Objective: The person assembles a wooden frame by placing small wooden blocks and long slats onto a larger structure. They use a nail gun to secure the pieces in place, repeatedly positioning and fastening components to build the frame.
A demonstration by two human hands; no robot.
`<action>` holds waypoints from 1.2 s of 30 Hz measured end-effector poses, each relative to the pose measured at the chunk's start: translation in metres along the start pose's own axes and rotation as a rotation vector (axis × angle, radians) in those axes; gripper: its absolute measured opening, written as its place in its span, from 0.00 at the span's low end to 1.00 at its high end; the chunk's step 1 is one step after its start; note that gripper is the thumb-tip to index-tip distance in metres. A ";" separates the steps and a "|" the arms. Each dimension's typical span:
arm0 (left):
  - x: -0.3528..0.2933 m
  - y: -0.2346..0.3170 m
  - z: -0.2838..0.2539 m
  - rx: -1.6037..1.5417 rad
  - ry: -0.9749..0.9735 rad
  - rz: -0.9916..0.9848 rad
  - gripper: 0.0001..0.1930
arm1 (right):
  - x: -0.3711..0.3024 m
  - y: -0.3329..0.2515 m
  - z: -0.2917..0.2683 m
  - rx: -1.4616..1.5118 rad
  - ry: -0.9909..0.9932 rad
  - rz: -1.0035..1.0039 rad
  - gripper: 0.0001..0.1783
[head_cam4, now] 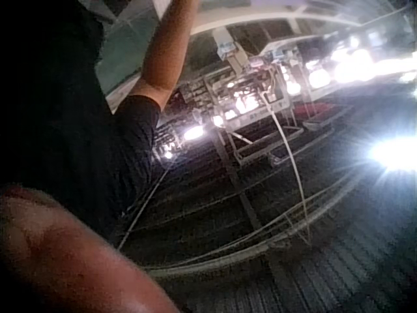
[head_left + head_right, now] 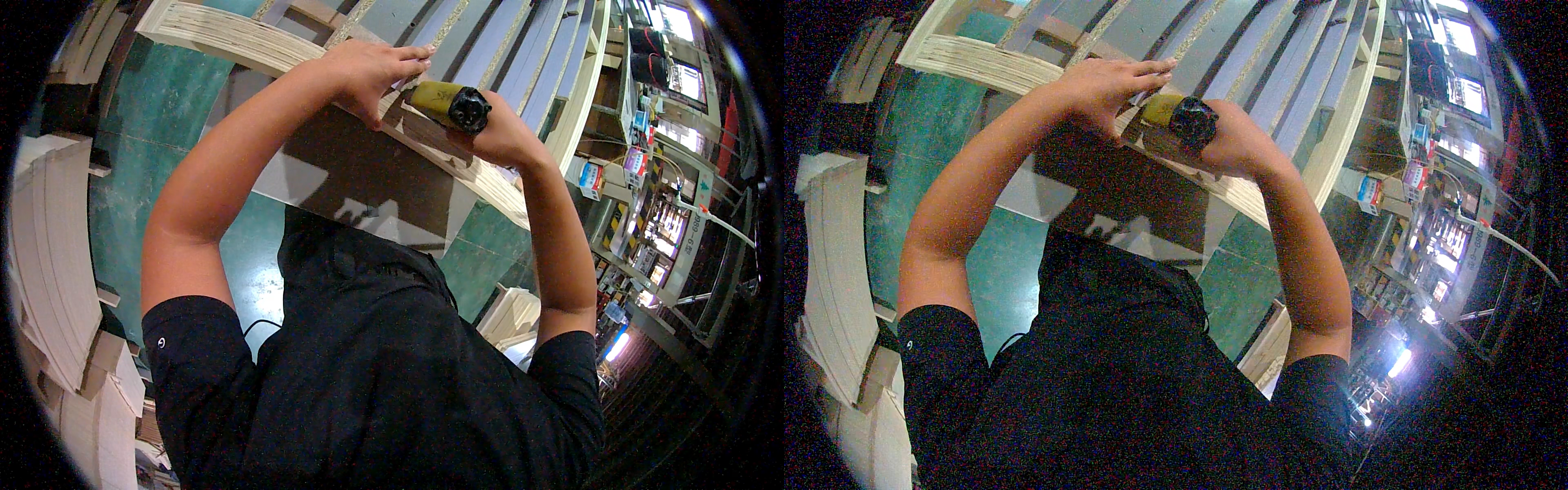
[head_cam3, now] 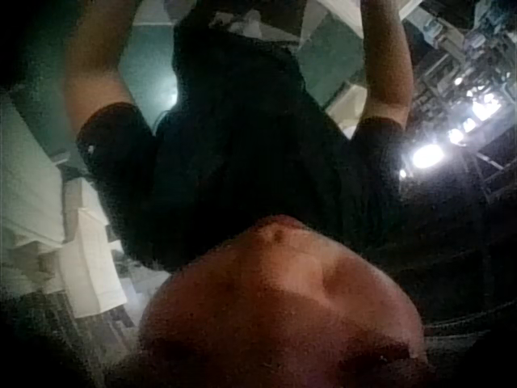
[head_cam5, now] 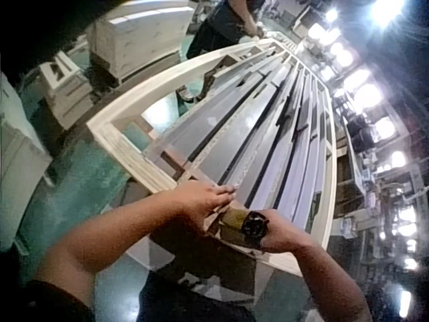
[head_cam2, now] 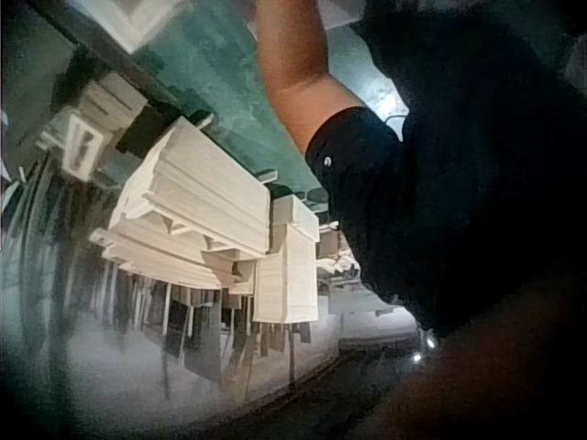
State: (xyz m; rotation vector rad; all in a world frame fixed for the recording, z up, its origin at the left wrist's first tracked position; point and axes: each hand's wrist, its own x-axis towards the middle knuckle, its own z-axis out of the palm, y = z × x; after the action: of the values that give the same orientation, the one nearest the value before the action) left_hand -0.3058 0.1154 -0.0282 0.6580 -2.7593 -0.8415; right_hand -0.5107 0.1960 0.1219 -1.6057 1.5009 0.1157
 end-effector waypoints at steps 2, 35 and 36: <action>0.000 0.002 -0.002 0.017 -0.003 0.003 0.65 | 0.002 0.003 0.000 -0.011 -0.005 -0.007 0.20; -0.001 -0.005 0.004 0.035 0.068 0.044 0.65 | -0.003 -0.017 -0.003 0.002 -0.020 0.021 0.21; -0.001 -0.003 0.003 0.042 0.060 0.042 0.65 | -0.002 -0.011 -0.002 -0.004 -0.022 0.011 0.21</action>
State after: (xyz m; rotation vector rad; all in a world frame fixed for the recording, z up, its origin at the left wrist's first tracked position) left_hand -0.3047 0.1147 -0.0324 0.6203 -2.7330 -0.7451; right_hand -0.5029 0.1940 0.1303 -1.5944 1.4935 0.1423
